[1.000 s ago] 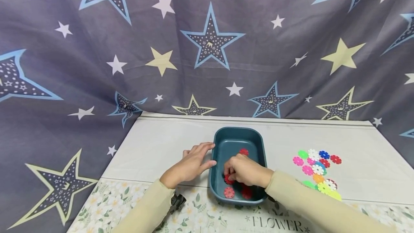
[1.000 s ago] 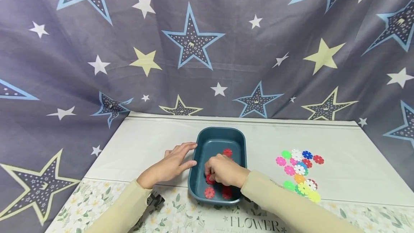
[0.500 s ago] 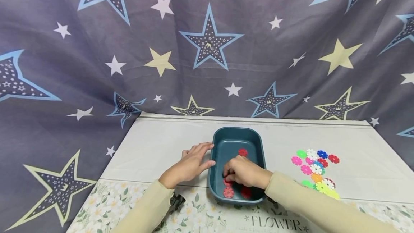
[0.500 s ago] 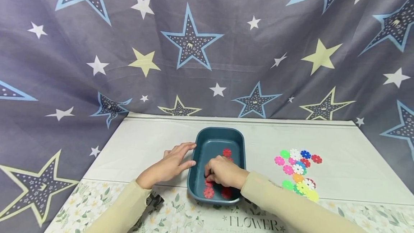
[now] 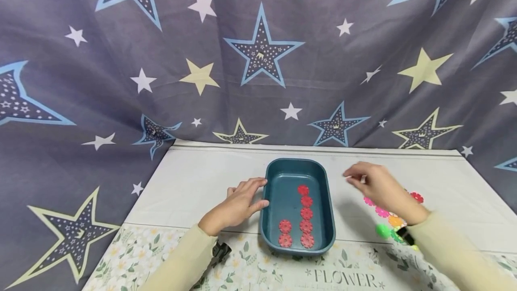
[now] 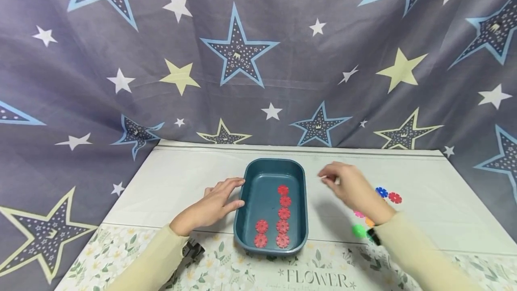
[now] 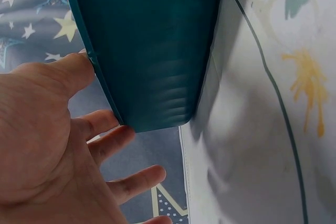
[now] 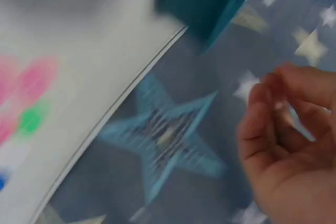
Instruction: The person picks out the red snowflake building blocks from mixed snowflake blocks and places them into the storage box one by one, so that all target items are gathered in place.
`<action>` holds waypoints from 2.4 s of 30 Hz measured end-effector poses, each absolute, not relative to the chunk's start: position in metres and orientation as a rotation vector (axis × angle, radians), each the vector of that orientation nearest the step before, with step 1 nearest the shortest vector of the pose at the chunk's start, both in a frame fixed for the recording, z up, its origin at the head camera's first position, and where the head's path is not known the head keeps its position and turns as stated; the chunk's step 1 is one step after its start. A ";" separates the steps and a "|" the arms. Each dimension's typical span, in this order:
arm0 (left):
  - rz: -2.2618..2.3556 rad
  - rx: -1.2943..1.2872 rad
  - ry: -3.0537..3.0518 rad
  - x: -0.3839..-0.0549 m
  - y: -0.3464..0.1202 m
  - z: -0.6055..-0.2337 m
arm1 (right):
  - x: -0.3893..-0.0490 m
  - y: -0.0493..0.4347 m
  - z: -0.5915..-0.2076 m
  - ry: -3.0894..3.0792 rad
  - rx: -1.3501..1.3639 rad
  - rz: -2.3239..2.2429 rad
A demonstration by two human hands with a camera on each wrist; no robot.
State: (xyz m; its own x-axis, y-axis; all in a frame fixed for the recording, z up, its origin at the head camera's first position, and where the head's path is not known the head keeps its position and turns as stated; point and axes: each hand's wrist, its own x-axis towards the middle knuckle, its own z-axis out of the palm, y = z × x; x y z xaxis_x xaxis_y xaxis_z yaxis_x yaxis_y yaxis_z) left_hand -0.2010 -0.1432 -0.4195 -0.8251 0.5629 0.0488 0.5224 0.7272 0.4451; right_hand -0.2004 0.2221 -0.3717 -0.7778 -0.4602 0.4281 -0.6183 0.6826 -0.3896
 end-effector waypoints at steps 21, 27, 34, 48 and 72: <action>0.699 0.906 2.834 -0.201 -0.145 -0.422 | -0.206 0.392 -0.438 -3.164 0.184 0.681; 0.689 0.906 2.834 -0.201 -0.144 -0.421 | -0.200 0.386 -0.432 -3.054 0.172 0.720; 0.688 0.892 2.837 -0.201 -0.143 -0.420 | -0.196 0.348 -0.403 -2.857 0.388 0.696; 0.697 0.899 2.835 -0.201 -0.146 -0.420 | -0.191 0.258 -0.370 -2.625 0.853 0.796; 0.709 0.881 2.846 -0.201 -0.142 -0.419 | -0.214 0.103 -0.421 -2.755 1.417 0.928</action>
